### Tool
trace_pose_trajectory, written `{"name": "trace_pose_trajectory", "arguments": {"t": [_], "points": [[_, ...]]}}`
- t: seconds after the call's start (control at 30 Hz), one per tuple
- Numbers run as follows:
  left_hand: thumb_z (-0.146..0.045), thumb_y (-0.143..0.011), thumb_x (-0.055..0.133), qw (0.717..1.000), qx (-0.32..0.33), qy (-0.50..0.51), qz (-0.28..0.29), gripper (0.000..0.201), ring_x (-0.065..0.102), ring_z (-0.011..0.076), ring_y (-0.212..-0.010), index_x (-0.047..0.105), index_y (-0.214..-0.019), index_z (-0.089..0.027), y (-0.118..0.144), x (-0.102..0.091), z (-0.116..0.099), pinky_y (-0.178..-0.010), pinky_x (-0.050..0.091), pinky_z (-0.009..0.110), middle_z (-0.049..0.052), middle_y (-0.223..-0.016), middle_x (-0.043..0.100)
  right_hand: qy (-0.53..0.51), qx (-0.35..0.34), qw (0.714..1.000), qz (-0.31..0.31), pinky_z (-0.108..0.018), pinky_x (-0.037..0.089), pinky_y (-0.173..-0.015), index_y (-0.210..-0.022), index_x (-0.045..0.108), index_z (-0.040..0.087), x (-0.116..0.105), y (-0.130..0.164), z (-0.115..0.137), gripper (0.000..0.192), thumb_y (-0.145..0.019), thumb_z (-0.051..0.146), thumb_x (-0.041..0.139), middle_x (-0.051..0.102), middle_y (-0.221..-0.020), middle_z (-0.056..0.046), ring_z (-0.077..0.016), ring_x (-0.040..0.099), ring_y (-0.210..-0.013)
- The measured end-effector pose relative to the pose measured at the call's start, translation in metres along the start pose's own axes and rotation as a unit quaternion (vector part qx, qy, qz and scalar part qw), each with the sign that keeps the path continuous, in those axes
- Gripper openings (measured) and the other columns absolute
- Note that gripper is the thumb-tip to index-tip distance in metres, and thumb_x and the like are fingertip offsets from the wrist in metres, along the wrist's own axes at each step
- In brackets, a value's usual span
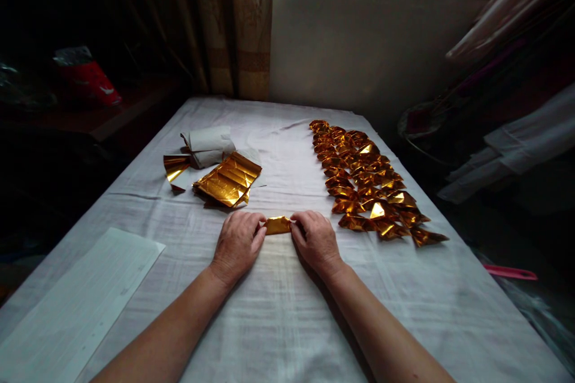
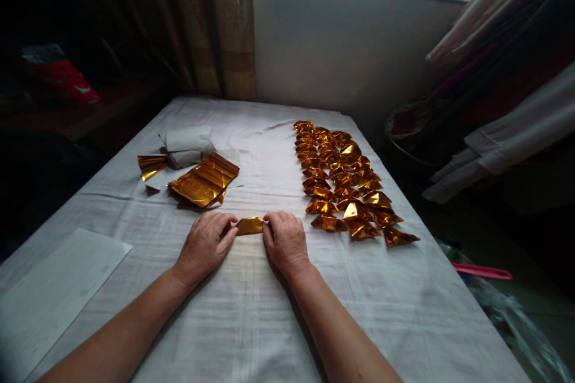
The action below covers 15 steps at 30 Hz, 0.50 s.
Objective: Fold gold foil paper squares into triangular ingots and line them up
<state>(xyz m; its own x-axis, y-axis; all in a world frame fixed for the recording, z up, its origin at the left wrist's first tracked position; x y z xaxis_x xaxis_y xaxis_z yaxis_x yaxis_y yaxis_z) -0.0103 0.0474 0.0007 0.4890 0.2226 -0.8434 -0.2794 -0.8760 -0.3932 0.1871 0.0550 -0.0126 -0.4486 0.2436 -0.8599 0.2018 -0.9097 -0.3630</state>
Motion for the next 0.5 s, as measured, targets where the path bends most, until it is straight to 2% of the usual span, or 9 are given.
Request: {"name": "trace_pose_trajectory", "arguments": {"t": [0.23, 0.3, 0.37, 0.43, 0.5], "points": [[-0.018, -0.09, 0.056, 0.999, -0.008, 0.013, 0.034, 0.011, 0.053, 0.0228, -0.091, 0.065, -0.09, -0.024, -0.001, 0.0, -0.003, -0.084, 0.042, 0.039, 0.003, -0.091, 0.065, 0.02, -0.024, 1.0, -0.002, -0.033, 0.04, -0.074, -0.092, 0.066, 0.022, -0.002, 0.002, 0.003, 0.018, -0.093, 0.02, 0.048, 0.067, -0.088, -0.006, -0.022, 0.058, -0.084], [-0.017, -0.089, 0.056, 0.999, -0.013, 0.016, 0.032, 0.011, 0.053, 0.0224, -0.091, 0.065, -0.09, -0.023, -0.001, 0.001, -0.004, -0.085, 0.042, 0.039, 0.003, -0.092, 0.064, 0.02, -0.051, 0.999, -0.001, -0.034, 0.042, -0.083, -0.102, 0.068, 0.021, -0.004, 0.004, 0.007, 0.021, -0.094, 0.019, 0.049, 0.07, -0.103, -0.008, -0.0226, 0.06, -0.096], [-0.016, -0.088, 0.057, 0.999, -0.019, 0.021, 0.027, 0.011, 0.053, 0.0223, -0.093, 0.065, -0.09, -0.023, -0.001, 0.002, -0.003, -0.087, 0.043, 0.039, 0.003, -0.095, 0.064, 0.017, -0.1, 0.995, 0.018, -0.038, 0.04, -0.097, -0.119, 0.065, 0.021, -0.006, 0.007, 0.013, 0.028, -0.095, 0.021, 0.048, 0.067, -0.123, -0.009, -0.0238, 0.057, -0.116], [-0.015, -0.087, 0.058, 0.999, -0.025, 0.027, 0.018, 0.011, 0.053, 0.0229, -0.098, 0.065, -0.09, -0.023, 0.0, 0.003, -0.002, -0.089, 0.043, 0.04, 0.004, -0.101, 0.064, 0.016, -0.139, 0.988, 0.063, -0.043, 0.032, -0.109, -0.134, 0.057, 0.022, -0.007, 0.01, 0.022, 0.038, -0.096, 0.025, 0.048, 0.06, -0.138, -0.009, -0.0248, 0.048, -0.132], [-0.014, -0.086, 0.059, 0.999, -0.029, 0.032, 0.011, 0.011, 0.053, 0.0237, -0.102, 0.065, -0.09, -0.023, 0.0, 0.004, -0.001, -0.091, 0.044, 0.041, 0.005, -0.105, 0.063, 0.019, -0.142, 0.983, 0.116, -0.048, 0.028, -0.114, -0.142, 0.049, 0.021, -0.007, 0.013, 0.028, 0.047, -0.097, 0.031, 0.048, 0.052, -0.146, -0.009, -0.026, 0.042, -0.138]]}}
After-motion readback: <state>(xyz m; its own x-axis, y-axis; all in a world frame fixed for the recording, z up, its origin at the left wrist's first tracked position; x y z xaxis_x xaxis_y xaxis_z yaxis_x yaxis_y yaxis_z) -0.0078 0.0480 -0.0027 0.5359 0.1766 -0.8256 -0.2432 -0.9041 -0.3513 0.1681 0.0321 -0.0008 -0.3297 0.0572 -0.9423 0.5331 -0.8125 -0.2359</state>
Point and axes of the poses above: each hand's wrist, its own y-axis away from the middle knuckle, its own x-axis out of the palm, z = x × y, the point moved 1 cm from there along -y, towards the middle knuckle
